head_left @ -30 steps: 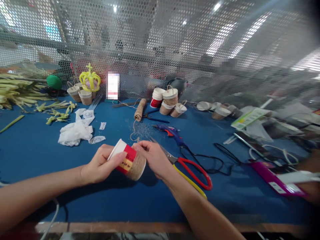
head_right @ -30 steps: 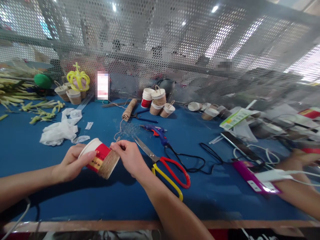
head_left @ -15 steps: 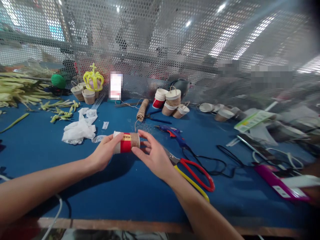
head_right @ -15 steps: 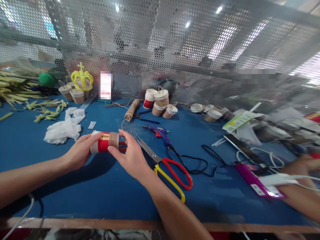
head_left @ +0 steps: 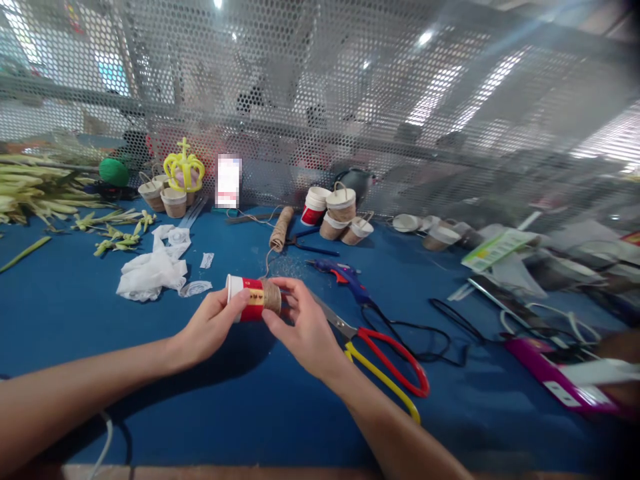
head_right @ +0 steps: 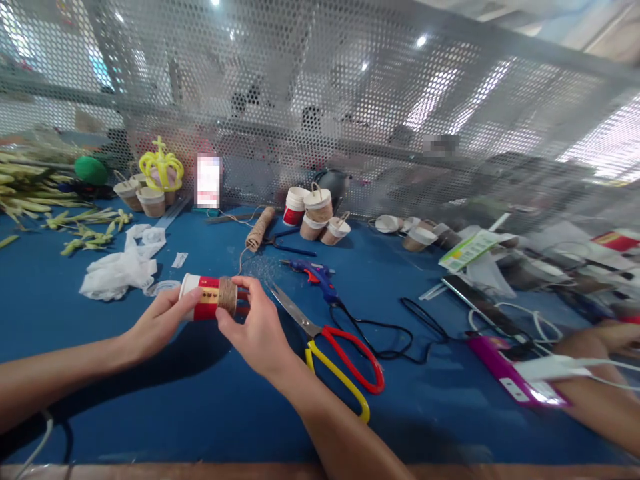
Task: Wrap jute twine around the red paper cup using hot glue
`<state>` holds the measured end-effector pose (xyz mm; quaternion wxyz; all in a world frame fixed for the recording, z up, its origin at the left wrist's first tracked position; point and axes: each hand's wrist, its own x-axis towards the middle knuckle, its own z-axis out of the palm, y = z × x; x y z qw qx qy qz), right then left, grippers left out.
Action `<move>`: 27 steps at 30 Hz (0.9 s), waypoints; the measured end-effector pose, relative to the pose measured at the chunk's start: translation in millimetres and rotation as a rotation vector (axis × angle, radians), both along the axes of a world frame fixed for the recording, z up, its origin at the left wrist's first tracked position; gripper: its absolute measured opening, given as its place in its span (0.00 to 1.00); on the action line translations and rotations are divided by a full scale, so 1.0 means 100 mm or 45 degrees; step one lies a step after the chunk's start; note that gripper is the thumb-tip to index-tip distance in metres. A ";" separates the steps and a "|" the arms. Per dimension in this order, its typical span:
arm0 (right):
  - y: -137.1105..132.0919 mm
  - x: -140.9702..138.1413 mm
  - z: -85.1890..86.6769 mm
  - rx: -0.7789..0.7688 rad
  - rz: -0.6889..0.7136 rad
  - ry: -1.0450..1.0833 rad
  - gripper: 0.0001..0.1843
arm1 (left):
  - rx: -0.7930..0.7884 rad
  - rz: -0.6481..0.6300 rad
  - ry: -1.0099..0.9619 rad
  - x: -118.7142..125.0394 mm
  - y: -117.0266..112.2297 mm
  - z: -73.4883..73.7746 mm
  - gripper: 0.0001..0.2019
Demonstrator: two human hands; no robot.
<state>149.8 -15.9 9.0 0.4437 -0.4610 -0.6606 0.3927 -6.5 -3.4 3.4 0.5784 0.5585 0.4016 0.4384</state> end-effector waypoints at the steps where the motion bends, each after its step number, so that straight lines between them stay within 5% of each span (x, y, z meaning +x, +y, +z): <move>1: 0.00 0.00 0.00 0.005 -0.007 0.000 0.19 | 0.009 -0.011 0.006 0.00 0.00 0.00 0.21; 11: -0.05 -0.01 0.02 0.339 -0.049 -0.221 0.22 | -0.456 0.034 -0.395 0.01 0.11 0.06 0.15; 19: 0.02 0.03 0.14 -0.215 -0.114 0.075 0.12 | -0.086 -0.129 -0.178 -0.03 0.03 0.07 0.12; 23: 0.02 0.03 0.10 -0.199 -0.010 0.088 0.13 | -0.242 -0.154 -0.231 -0.04 0.08 0.06 0.12; 27: 0.01 0.04 0.01 0.027 0.048 -0.058 0.16 | -0.443 -0.097 -0.274 -0.05 0.13 0.06 0.15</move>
